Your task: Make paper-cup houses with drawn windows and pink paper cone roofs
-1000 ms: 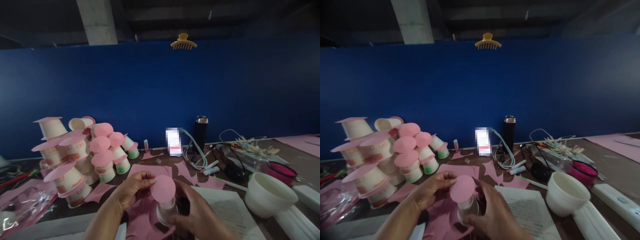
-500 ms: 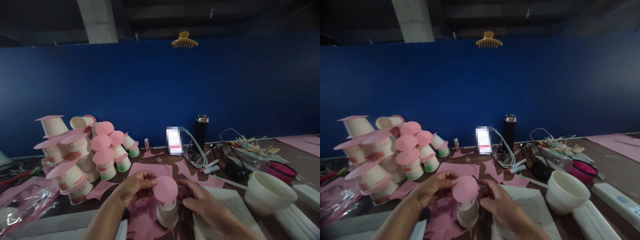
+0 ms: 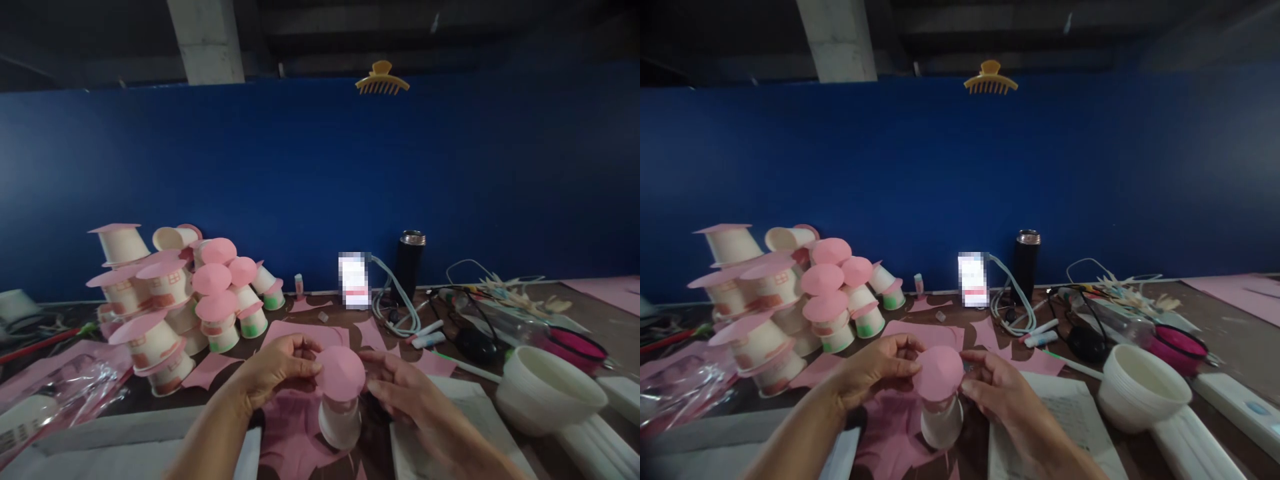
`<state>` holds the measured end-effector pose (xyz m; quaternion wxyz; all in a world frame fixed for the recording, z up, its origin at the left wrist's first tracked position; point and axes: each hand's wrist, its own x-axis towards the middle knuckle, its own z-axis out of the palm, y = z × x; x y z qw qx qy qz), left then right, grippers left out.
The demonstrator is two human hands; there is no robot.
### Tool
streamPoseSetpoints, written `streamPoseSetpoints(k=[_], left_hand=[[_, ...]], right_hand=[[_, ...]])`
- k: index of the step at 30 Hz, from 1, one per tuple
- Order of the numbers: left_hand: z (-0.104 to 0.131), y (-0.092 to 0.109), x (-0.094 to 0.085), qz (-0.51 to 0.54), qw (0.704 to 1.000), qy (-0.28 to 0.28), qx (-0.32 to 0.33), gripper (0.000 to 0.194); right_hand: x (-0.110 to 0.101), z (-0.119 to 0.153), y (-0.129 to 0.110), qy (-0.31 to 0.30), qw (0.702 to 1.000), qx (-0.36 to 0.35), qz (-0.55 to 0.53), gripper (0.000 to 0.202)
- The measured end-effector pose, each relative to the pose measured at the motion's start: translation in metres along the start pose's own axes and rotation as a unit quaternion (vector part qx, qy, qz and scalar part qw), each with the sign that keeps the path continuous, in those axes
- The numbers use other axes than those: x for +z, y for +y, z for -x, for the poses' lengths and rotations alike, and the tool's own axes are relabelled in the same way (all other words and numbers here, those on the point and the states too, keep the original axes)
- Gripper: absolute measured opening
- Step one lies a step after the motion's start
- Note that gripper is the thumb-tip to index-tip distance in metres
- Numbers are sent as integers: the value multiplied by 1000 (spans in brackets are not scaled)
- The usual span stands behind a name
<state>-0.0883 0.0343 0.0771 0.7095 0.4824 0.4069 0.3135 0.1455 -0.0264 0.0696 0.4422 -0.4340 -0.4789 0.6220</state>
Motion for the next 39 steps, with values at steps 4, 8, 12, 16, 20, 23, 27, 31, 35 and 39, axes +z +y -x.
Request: streamPoseSetpoints(k=[4,8,12,16,20,23,27,31,35,39], left_hand=[[1,0,0,-27,999,-15,5,41],[3,3,1,-60,998,-7,3,35],[4,4,2,-50,999,-14,7,26],[3,3,7,-40,999,-11,8,26],[4,5,11,-58,998,9,-4,28],[5,6,10,-65,997,7,-31,28],[3,7,6,-81,995,5,-51,29],[1,4,1,-105,992,-1,-65,29],[-1,2,-2,-111,991,-8,-75,29],[-2,0,-4,-118,989,-22,-81,28]], right_hand=[[2,-2,2,-4,1000,7,9,54],[1,-2,3,-3,1000,12,13,53],[2,1,0,-3,1000,18,8,53],[4,4,-1,-13,1000,12,6,55],[0,3,2,-30,1000,9,-1,48],[-2,2,4,-35,999,19,-10,44],[1,2,2,1,999,41,4,45],[6,1,-1,24,998,62,15,43],[5,-2,2,19,997,77,23,45],[2,-4,6,12,996,81,33,42]])
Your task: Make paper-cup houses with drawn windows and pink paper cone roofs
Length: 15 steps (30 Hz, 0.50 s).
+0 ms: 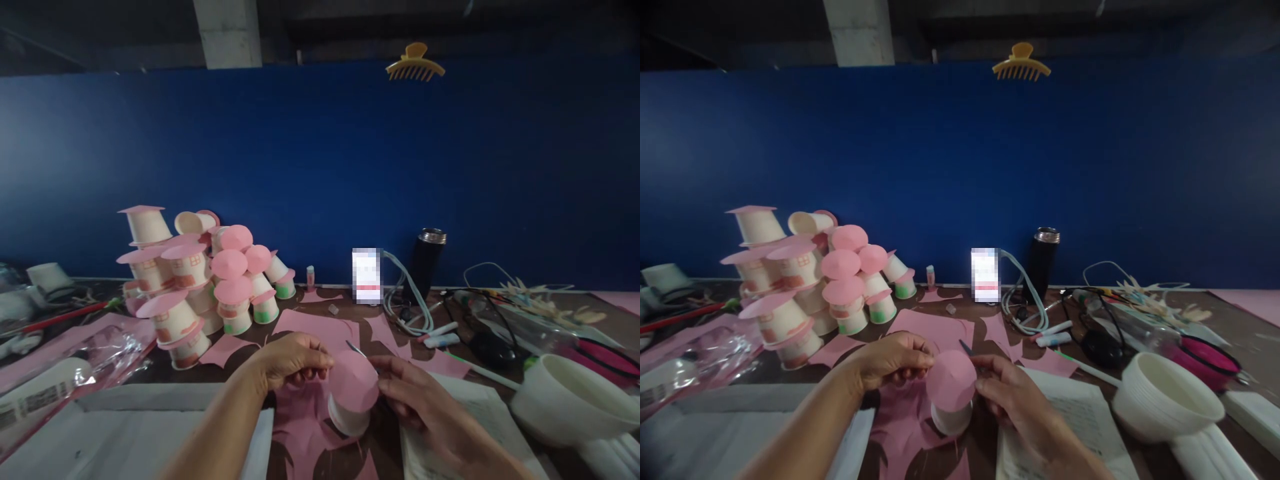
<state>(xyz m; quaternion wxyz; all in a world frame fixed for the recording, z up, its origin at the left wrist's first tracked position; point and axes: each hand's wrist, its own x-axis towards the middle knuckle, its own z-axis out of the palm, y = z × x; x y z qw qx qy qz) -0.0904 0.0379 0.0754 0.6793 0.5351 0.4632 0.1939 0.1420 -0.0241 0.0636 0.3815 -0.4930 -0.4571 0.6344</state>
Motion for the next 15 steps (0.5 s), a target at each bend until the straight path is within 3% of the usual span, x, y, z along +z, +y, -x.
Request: streamPoseSetpoints(k=[15], left_hand=[[-7,-9,-6,-36,999,-24,31,22]], right_hand=[[-2,1,1,-20,999,12,32,48]])
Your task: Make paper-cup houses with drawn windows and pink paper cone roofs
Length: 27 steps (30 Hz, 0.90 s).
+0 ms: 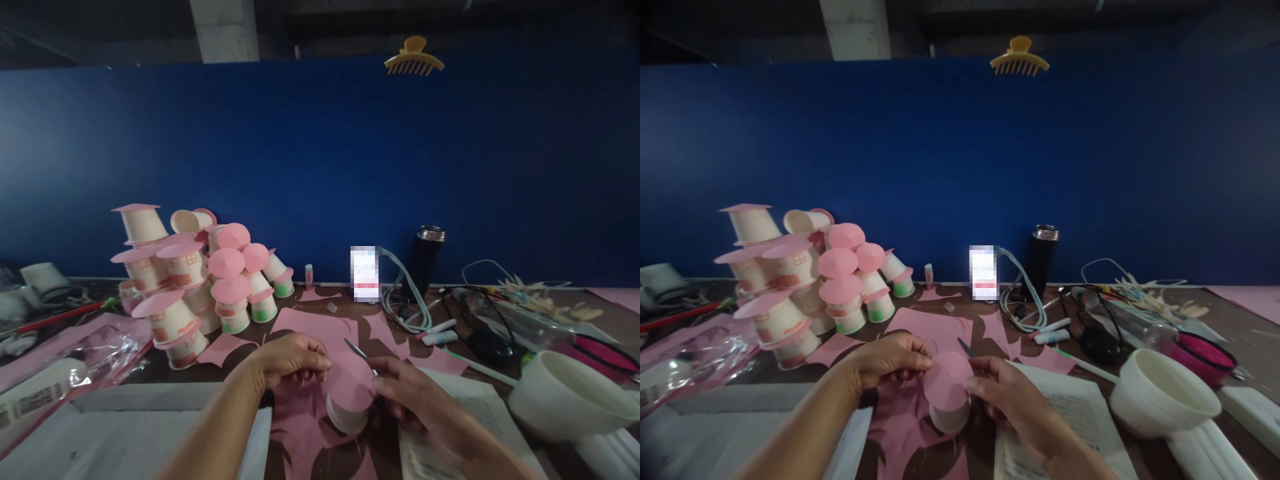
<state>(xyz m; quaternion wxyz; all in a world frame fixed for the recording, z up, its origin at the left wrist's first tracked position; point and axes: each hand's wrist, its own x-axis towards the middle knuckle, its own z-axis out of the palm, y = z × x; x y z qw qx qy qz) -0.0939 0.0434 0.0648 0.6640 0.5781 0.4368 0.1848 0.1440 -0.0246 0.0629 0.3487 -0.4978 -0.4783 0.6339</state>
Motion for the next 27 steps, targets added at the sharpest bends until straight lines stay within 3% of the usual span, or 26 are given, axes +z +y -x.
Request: streamPoseSetpoints(k=[9,27], left_hand=[[0,-1,-1,-7,1000,-13,1,23],[8,9,6,-56,996,-68,-19,42]], right_hand=[[-5,-7,10,-26,999,10,-33,55],[-2,-4,10,-43,998,-8,-47,47]])
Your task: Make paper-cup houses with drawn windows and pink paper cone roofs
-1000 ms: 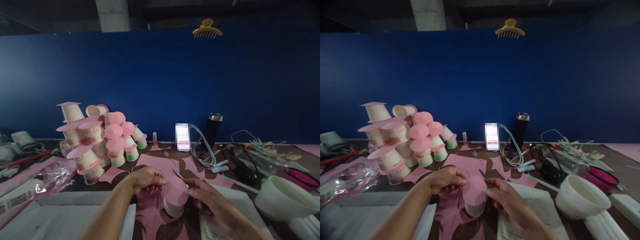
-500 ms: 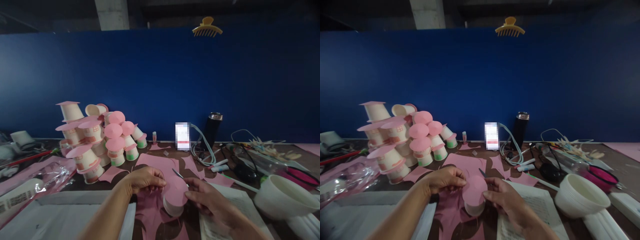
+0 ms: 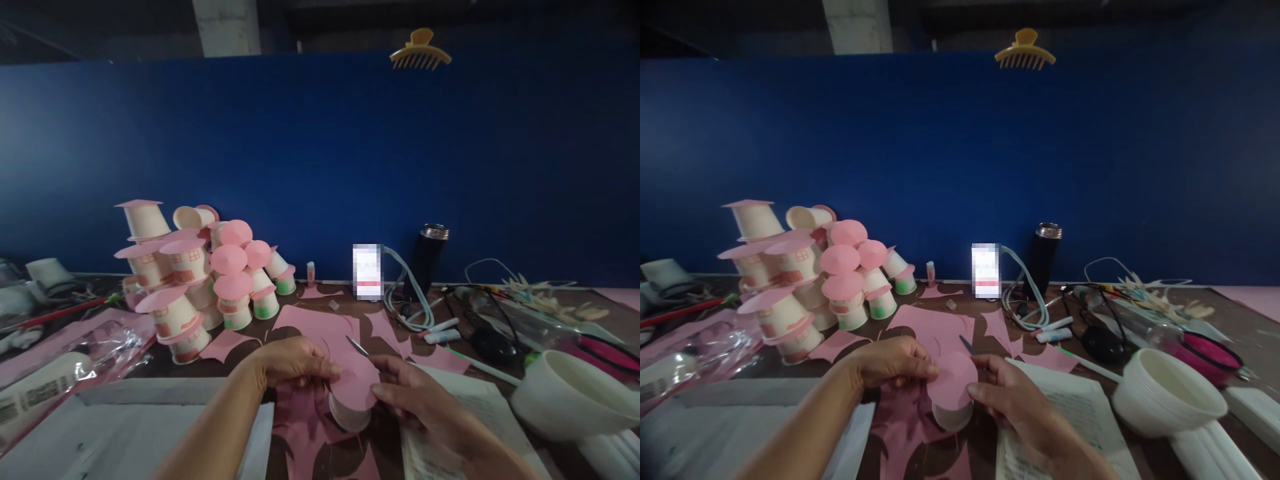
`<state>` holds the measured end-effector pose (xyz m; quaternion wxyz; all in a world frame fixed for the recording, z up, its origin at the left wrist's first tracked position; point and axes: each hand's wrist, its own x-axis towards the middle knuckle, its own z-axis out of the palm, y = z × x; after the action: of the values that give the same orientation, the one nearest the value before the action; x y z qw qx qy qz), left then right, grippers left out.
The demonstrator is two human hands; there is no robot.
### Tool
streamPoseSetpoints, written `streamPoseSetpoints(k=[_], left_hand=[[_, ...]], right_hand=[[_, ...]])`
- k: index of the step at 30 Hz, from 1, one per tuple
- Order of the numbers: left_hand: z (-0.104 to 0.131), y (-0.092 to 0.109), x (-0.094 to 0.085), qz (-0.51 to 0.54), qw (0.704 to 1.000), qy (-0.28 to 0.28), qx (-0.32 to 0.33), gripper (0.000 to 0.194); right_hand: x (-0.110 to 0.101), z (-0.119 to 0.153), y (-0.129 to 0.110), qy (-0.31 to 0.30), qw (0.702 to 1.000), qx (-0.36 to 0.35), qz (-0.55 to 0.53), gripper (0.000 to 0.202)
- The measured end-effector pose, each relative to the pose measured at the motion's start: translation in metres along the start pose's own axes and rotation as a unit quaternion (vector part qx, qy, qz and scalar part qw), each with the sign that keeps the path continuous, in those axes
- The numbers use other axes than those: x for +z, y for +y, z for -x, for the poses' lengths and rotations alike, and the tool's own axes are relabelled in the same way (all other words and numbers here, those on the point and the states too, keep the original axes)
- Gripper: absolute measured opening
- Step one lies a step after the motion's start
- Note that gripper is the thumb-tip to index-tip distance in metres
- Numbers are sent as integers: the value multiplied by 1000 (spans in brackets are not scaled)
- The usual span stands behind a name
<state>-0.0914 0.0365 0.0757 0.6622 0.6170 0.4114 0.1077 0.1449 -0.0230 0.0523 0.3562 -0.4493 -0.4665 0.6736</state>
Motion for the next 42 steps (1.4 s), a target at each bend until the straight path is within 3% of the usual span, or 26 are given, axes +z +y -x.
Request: streamPoseSetpoints(k=[9,17,33,42], left_hand=[[-1,-2,2,-12,1000,11,-4,43],[-2,-2,2,-3,1000,1,-8,39],[-5,-5,3,27,1000,-3,-16,36],[-6,-7,3,31,999,7,-17,36]], right_hand=[[3,2,-3,16,998,9,57,56],[4,4,-3,-14,998,9,57,68],[4,0,2,-33,999,-18,29,56],[5,1,1,-8,1000,-5,12,55]])
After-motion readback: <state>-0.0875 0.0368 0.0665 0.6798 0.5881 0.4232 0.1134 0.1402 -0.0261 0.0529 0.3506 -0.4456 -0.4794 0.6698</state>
